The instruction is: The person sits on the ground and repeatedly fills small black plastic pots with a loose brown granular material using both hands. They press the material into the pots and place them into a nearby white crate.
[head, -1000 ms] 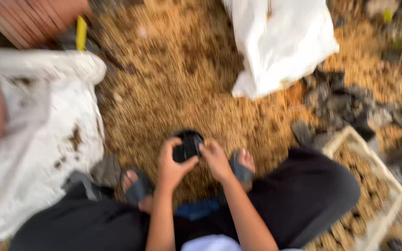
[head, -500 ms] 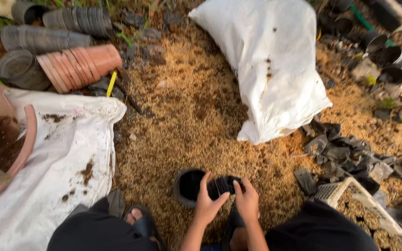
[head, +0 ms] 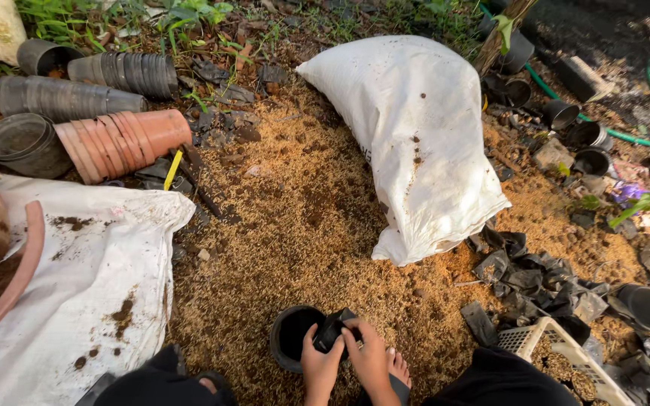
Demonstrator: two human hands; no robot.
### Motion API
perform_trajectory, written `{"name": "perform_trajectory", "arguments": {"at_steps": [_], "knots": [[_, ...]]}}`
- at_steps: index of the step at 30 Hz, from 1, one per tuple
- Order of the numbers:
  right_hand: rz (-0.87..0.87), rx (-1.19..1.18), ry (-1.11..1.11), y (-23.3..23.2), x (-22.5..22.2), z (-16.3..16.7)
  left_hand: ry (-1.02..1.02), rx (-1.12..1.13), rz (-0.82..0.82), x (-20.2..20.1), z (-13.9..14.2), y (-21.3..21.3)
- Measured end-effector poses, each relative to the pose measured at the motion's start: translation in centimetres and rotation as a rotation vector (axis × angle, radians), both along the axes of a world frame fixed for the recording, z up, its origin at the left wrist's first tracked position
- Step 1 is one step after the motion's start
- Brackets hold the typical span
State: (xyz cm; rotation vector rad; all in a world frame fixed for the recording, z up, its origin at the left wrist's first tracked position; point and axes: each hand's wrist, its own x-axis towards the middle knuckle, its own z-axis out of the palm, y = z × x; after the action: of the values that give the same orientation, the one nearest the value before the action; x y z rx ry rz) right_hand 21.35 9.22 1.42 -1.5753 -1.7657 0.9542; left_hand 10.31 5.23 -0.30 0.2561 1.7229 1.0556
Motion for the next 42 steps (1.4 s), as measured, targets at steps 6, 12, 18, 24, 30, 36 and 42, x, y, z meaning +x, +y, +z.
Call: {"name": "perform_trajectory", "arguments": {"at_steps": [6,12,18,24,30,36,42], "knots": [[0.126,0.098,-0.050,-0.1,-0.7,1.0,-0.175,-0.061,0.098,-0.3,-0.3,0.5],[0.137,0.156,-0.194,0.5,-0.9,1.1,-0.134,-0.014,0.092,-0.8,1.4,0.7],[0.094,0.098,-0.338,0.0,-1.1,1.9,-0.061,-0.054,0.013,-0.9,2.0,0.9],[0.236,0.284,-0.329,1.4,-2.0,2.7,-0.095,0.020,0.099,-1.8,3.9,0.9],[0.243,0.465,-0.318,3.8,-5.3,8.5,0.174,0.255,0.048,-5.7,7.8,3.2],[0.351,0.699,-0.235,9.5,-6.9,20.6,0.087,0.591,0.168,-7.9,16.6,8.0],[0.478,0.621,0.094,10.4,-6.0,28.9,0.197,0.920,0.160,-9.4,24.1,8.1]]}}
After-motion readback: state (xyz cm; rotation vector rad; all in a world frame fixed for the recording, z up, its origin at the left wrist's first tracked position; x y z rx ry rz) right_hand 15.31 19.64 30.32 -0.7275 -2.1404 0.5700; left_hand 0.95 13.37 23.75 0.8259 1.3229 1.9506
